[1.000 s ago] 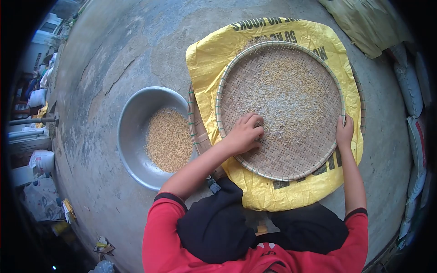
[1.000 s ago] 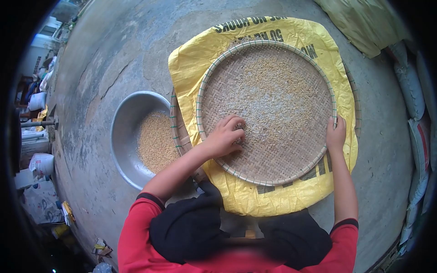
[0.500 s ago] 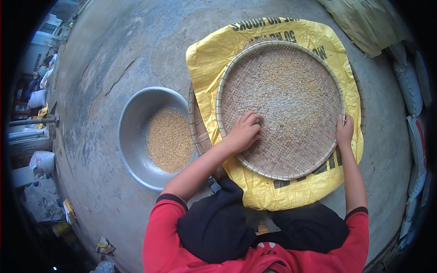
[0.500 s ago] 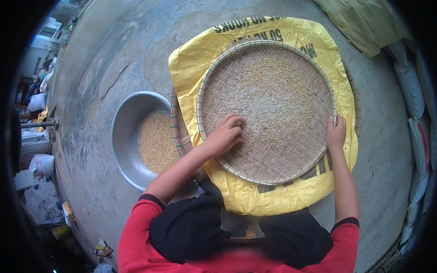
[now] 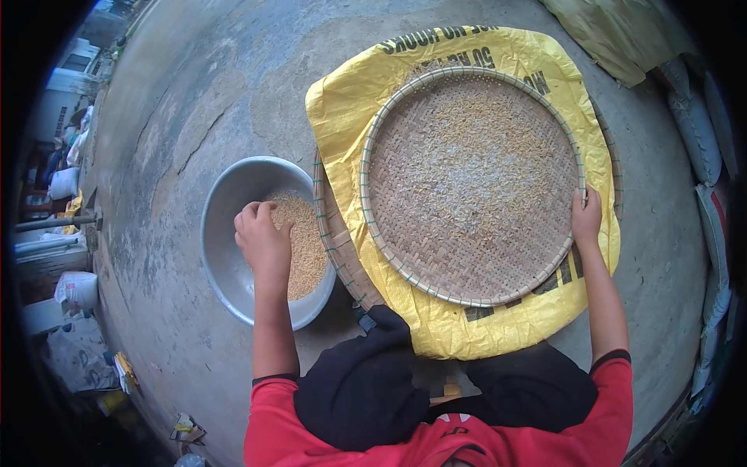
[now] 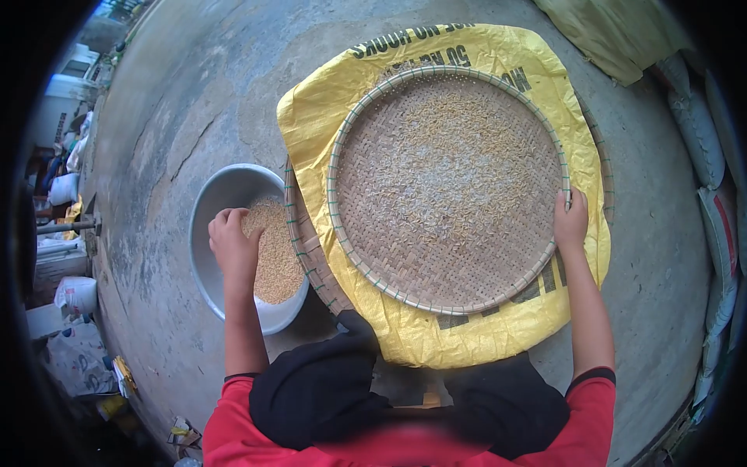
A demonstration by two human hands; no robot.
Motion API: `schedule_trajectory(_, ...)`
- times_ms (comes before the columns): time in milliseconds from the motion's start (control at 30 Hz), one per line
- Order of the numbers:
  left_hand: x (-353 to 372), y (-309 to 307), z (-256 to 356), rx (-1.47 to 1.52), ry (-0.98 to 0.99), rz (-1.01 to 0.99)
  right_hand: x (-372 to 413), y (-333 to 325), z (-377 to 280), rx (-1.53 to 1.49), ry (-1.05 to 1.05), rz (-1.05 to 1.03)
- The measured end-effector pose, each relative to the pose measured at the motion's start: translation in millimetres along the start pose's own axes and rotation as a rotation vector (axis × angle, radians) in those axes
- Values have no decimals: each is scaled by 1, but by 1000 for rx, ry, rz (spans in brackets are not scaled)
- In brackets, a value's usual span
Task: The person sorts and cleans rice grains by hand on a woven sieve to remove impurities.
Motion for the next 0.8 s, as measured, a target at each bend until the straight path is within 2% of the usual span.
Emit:
schedule_trajectory(33, 1, -2, 1, -124, 46, 68, 0, -1, 0, -1, 6, 2)
schedule_trajectory(67, -1, 1, 4, -124, 52, 67, 0, -1, -1, 7, 7, -4)
schedule_trajectory(133, 3, 25, 26, 182, 290, -112, 1, -3, -3, 19, 7, -11)
schedule_trajectory(200, 13, 63, 48, 425, 448, -287, 0, -4, -6, 22, 18, -20)
schedule_trajectory(267, 31, 96, 73, 480, 607, -437, -1, -2, -2, 17, 14, -28)
schedule_trajectory(333, 48, 121, 87, 506, 657, -525, -1, 0, -1, 12, 12, -36)
schedule_trajectory(433, 57, 145, 92, 465, 619, -484, -2, 1, -1, 24, -2, -6)
schedule_trajectory(800, 65, 151, 97, 464, 592, -507, -1, -2, -2, 17, -2, -10)
Point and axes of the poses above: each hand's wrist, its own x-axis away from the middle knuckle, its own y-axis out of the palm, z = x × y, the point moved 2 cm from there along -x, towards the middle knuckle, and after that the axes turned 15 degrees about x, right-handed, at the moved point
